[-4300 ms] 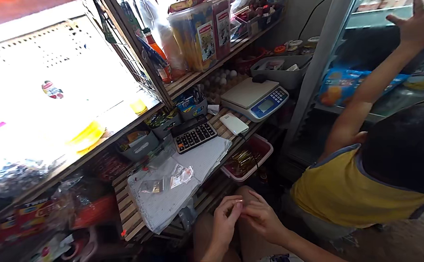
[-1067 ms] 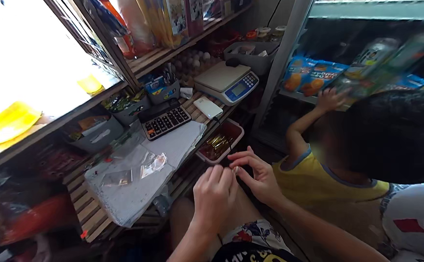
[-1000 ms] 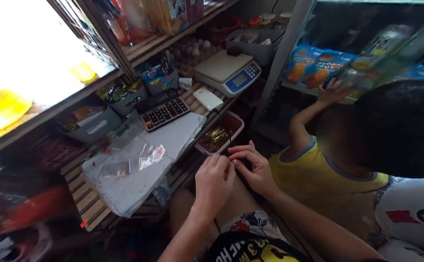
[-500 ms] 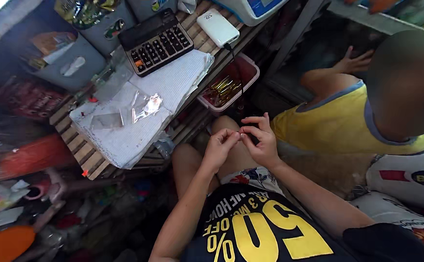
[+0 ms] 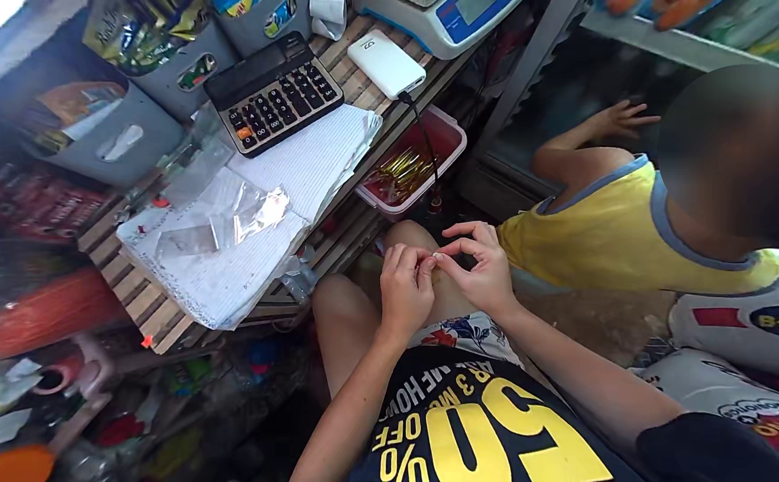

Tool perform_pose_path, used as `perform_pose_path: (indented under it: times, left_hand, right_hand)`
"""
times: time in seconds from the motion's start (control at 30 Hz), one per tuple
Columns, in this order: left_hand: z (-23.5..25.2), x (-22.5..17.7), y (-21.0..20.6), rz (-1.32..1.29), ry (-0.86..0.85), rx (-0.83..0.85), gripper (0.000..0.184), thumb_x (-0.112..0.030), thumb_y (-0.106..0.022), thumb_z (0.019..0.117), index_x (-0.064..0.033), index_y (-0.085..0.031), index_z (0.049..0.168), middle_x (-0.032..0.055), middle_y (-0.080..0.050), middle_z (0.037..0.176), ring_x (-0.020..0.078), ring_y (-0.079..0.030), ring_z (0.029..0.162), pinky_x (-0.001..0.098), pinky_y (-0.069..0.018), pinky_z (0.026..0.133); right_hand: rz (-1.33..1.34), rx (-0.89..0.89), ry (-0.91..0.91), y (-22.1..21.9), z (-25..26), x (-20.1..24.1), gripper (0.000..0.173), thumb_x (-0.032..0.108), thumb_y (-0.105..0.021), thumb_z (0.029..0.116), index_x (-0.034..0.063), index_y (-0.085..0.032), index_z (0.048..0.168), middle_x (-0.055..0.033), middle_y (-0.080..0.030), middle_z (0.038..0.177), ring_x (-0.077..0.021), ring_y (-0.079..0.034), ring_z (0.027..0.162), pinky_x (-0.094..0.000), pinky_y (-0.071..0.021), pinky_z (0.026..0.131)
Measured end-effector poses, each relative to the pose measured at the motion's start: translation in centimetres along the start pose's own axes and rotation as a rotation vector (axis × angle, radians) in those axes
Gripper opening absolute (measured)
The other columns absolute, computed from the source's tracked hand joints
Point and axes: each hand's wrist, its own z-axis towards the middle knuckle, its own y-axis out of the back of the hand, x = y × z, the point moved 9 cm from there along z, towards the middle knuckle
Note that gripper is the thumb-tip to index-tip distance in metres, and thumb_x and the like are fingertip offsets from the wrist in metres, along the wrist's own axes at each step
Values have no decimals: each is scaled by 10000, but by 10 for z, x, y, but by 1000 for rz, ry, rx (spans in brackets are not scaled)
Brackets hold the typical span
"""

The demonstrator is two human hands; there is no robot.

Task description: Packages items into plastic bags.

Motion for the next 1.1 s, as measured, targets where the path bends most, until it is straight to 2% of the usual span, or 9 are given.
perform_pose_path:
  times: [0.2,0.3,0.37,0.47,0.6,0.73,0.83,0.93,1.1]
  left_hand:
    - [7,9,-2,-31,27,95,167,-106,-544,1003,-29,-685,957,69,-621,914,181,-610,925,332,-513,846]
    - [6,20,-2,-107,73,111,158,-103,-556,997,-27,-684,944,62,-623,917,142,-616,902,289,-522,815]
    - [5,25,0,-106,68,93,138,-135,-596,988,-52,-699,953,46,-644,934,149,-616,937,325,-513,859]
    - [3,21,9,-17,-14,28,134,-195,-638,986,-114,-732,1036,18,-678,1052,182,-603,1046,405,-475,952]
    - [2,5,11,162,-170,-8,174,-178,-593,993,-125,-757,970,18,-686,1013,217,-581,1053,408,-444,928]
    - [0,-11,9,378,-314,-11,152,-169,-592,957,-107,-725,918,51,-662,939,255,-591,998,418,-440,904]
    - [-2,-19,11,436,-320,-44,126,-176,-639,946,-110,-730,887,48,-661,913,246,-594,966,410,-430,892]
    - [-1,-18,15,411,-263,-77,107,-174,-672,924,-122,-735,855,28,-637,861,227,-579,916,414,-413,873]
    - [5,-5,15,238,-195,44,92,-191,-702,926,-136,-759,880,-2,-659,856,203,-585,941,428,-415,887]
  right_hand:
    - [-16,73,140,-6,3,3,163,272,-713,937,137,-797,898,-76,-629,1124,-262,-480,1319,-611,-200,1208]
    - [29,115,143,-11,3,-2,167,276,-708,947,144,-801,901,-74,-625,1147,-258,-446,1349,-554,-227,1202]
    - [52,133,121,-12,2,-6,158,275,-713,945,152,-801,900,-71,-624,1175,-260,-428,1375,-565,-202,1218]
    - [44,147,117,-13,3,-6,155,282,-713,945,161,-799,902,-70,-620,1192,-266,-413,1394,-601,-158,1229]
    - [38,149,116,-12,6,-6,159,299,-736,923,162,-790,864,-76,-627,1221,-280,-401,1415,-626,-117,1232]
    - [49,136,74,-8,6,-9,149,307,-762,892,172,-779,832,-51,-617,1235,-245,-410,1396,-563,-194,1222]
    - [50,108,58,-5,8,-10,128,292,-786,868,170,-783,828,-43,-624,1217,-224,-436,1368,-511,-255,1201]
    - [95,143,42,-8,8,-13,119,288,-785,865,173,-782,835,-40,-607,1236,-214,-420,1371,-420,-335,1164]
    - [198,319,-40,-17,9,-26,117,285,-751,884,177,-794,878,-27,-598,1289,-205,-398,1393,-414,-347,1156]
